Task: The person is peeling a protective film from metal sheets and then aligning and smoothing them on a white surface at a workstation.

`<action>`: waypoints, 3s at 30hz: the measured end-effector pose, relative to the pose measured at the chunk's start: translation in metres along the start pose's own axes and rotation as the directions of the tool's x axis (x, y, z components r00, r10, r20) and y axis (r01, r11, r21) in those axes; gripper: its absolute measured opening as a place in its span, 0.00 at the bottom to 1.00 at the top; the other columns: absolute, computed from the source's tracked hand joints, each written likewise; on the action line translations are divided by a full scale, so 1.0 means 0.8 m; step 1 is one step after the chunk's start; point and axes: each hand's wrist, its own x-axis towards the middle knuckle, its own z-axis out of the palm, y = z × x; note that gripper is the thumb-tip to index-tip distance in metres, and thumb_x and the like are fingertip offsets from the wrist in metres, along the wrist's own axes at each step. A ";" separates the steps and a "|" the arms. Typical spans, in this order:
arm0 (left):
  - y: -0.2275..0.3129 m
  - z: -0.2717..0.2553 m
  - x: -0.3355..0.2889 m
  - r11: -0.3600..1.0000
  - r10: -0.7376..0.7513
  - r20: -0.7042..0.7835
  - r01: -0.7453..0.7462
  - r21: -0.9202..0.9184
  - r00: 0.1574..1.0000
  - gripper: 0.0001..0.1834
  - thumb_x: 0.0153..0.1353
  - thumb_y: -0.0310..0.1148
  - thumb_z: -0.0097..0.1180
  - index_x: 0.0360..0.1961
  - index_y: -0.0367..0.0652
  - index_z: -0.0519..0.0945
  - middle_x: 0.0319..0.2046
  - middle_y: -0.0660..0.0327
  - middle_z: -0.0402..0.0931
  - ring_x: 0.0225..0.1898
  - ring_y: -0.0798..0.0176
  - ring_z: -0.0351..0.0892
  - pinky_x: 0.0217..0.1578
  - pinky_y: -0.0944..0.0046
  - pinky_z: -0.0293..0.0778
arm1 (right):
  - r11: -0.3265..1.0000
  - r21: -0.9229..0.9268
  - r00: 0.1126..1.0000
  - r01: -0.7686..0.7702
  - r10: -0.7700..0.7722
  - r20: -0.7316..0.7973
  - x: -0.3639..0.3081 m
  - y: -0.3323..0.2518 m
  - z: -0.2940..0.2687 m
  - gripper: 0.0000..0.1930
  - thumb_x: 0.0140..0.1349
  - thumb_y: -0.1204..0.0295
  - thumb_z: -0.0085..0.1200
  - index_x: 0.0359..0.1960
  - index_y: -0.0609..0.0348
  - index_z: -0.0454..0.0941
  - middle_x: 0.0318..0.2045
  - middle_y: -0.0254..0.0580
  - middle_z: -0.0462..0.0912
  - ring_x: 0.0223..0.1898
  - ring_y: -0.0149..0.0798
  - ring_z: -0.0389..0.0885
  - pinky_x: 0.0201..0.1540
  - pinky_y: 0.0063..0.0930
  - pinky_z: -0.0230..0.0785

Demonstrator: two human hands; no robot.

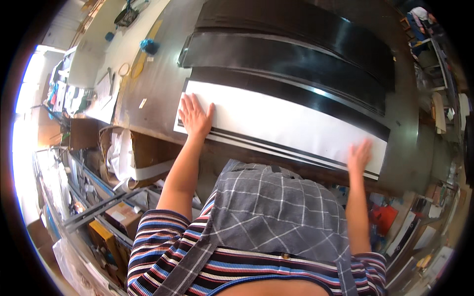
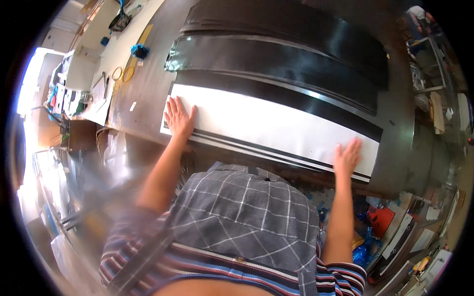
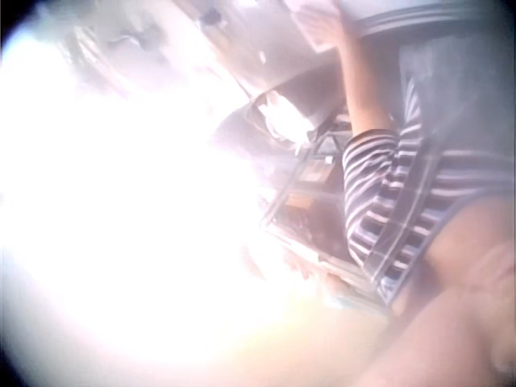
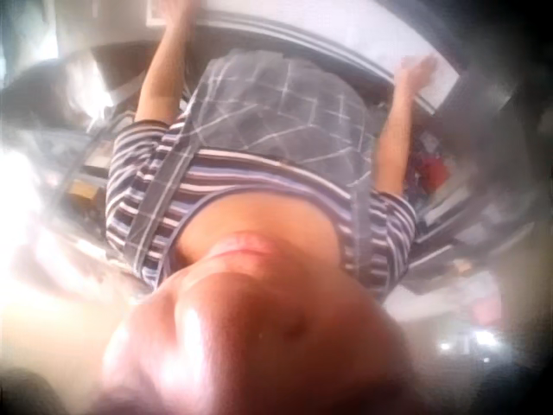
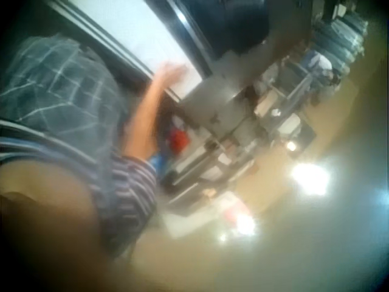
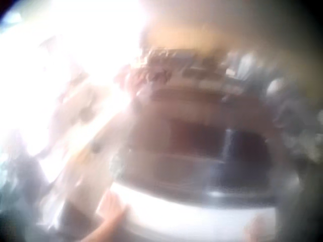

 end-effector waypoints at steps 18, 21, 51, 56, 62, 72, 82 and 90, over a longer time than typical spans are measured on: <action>-0.012 -0.023 0.033 0.952 0.303 0.102 -0.296 -0.078 0.947 0.41 0.60 0.51 0.49 0.69 0.39 0.53 0.71 0.49 0.44 0.73 0.48 0.39 0.69 0.46 0.38 | 0.852 0.227 0.870 -0.472 0.491 -0.034 -0.047 -0.032 0.001 0.43 0.61 0.45 0.45 0.68 0.64 0.50 0.70 0.54 0.49 0.73 0.48 0.43 0.70 0.57 0.35; -0.013 -0.002 0.024 0.917 0.395 0.003 -0.395 0.052 0.919 0.40 0.60 0.46 0.51 0.68 0.37 0.54 0.68 0.46 0.51 0.69 0.46 0.48 0.67 0.46 0.45 | 0.926 0.143 0.925 -0.349 0.365 -0.107 -0.055 -0.060 0.004 0.41 0.61 0.47 0.46 0.68 0.64 0.52 0.70 0.54 0.51 0.72 0.48 0.44 0.69 0.58 0.36; 0.055 -0.012 -0.021 0.958 0.238 0.147 -0.257 0.130 0.960 0.37 0.63 0.49 0.46 0.68 0.41 0.55 0.70 0.51 0.47 0.71 0.51 0.45 0.67 0.46 0.42 | 0.876 0.190 0.892 -0.443 0.451 -0.001 -0.031 0.026 -0.001 0.40 0.63 0.45 0.43 0.70 0.57 0.50 0.71 0.51 0.47 0.72 0.48 0.44 0.70 0.54 0.35; 0.048 0.011 -0.012 0.979 0.202 0.144 -0.206 0.010 0.969 0.38 0.64 0.52 0.44 0.70 0.44 0.53 0.72 0.56 0.44 0.73 0.56 0.40 0.69 0.47 0.37 | 0.850 0.183 0.857 -0.494 0.511 -0.061 -0.023 0.034 0.002 0.38 0.62 0.47 0.47 0.67 0.59 0.56 0.69 0.52 0.53 0.71 0.50 0.49 0.70 0.53 0.39; -0.055 0.045 0.042 0.991 -0.007 -0.255 -0.028 -0.133 0.967 0.37 0.64 0.51 0.51 0.66 0.39 0.59 0.65 0.48 0.59 0.66 0.46 0.57 0.65 0.51 0.55 | 0.668 0.393 0.728 -0.632 0.686 0.005 0.016 0.034 -0.044 0.27 0.55 0.50 0.57 0.44 0.63 0.76 0.48 0.52 0.77 0.54 0.53 0.72 0.57 0.47 0.65; -0.145 -0.025 0.099 0.881 -0.473 0.129 0.466 0.076 0.872 0.38 0.52 0.61 0.55 0.56 0.43 0.71 0.57 0.48 0.68 0.58 0.43 0.66 0.56 0.48 0.67 | 0.647 0.257 0.695 -0.717 0.638 0.332 0.045 0.054 -0.063 0.33 0.52 0.49 0.58 0.49 0.67 0.75 0.48 0.57 0.79 0.51 0.53 0.78 0.52 0.41 0.72; -0.178 -0.027 0.139 0.805 -0.517 0.254 0.565 -0.183 0.818 0.25 0.44 0.46 0.55 0.38 0.37 0.78 0.42 0.49 0.73 0.47 0.47 0.69 0.47 0.54 0.66 | 0.698 0.404 0.806 -0.591 0.493 0.327 0.047 0.087 -0.007 0.31 0.48 0.50 0.59 0.42 0.71 0.78 0.47 0.61 0.79 0.51 0.53 0.78 0.53 0.38 0.69; -0.241 0.021 0.161 0.755 -0.318 0.390 0.480 -0.448 0.864 0.10 0.41 0.32 0.50 0.25 0.38 0.75 0.25 0.55 0.70 0.29 0.57 0.68 0.31 0.60 0.64 | 0.472 0.642 0.790 -0.605 0.258 0.556 0.045 0.120 0.007 0.16 0.46 0.62 0.58 0.30 0.64 0.80 0.29 0.46 0.80 0.33 0.40 0.77 0.35 0.35 0.68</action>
